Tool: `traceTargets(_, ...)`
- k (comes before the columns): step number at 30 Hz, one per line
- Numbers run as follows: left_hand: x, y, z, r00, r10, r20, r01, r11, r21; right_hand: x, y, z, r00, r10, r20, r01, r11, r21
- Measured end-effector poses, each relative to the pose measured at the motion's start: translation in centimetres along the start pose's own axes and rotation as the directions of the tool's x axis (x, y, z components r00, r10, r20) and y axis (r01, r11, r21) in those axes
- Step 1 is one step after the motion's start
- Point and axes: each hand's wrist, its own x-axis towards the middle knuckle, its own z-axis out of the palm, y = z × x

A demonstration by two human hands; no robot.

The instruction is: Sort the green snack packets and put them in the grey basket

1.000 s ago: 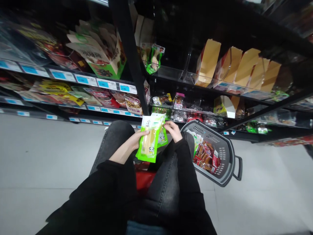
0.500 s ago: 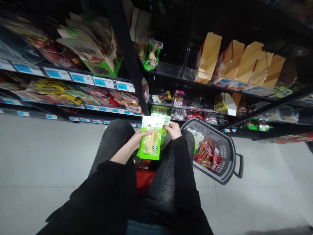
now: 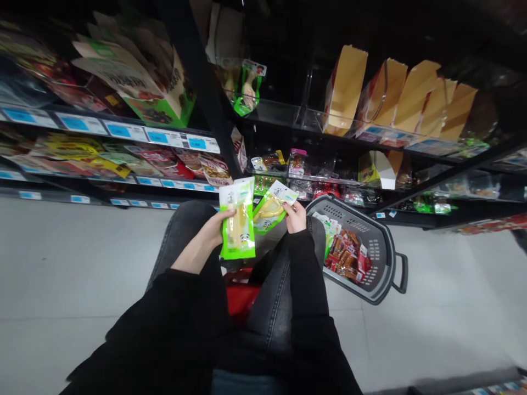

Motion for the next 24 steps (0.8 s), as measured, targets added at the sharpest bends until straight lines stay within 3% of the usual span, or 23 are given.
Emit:
traceTargets(6,-0.2,-0.7,0.4,0.996,-0.084,0.018,0.081,0.991,0.102,0.3,0.3,0.0,0.998,-0.067,-0.012,0.067,0.997,0.024)
traceTargets(11,0.3,-1.0,0.6,0.998,-0.062,-0.001,0.062,0.995,0.077,0.0,0.4,0.4,0.998,-0.053,0.026,0.051,0.998,0.044)
traceTargets(15,0.7,-1.5,0.4,0.996,-0.075,0.044,0.072,0.995,0.073,-0.4,0.9,1.0,0.999,-0.028,0.032,0.028,0.999,-0.017)
traceTargets(19,0.7,-1.4,0.5,0.995,-0.085,0.057,0.087,0.996,-0.030,-0.3,1.3,1.1,0.999,-0.030,0.018,0.031,0.997,-0.072)
traceTargets(24,0.6,-0.7,0.6,0.997,0.046,-0.060,-0.056,0.983,-0.174,0.1,1.4,0.8,0.997,-0.071,-0.044,0.069,0.997,-0.047)
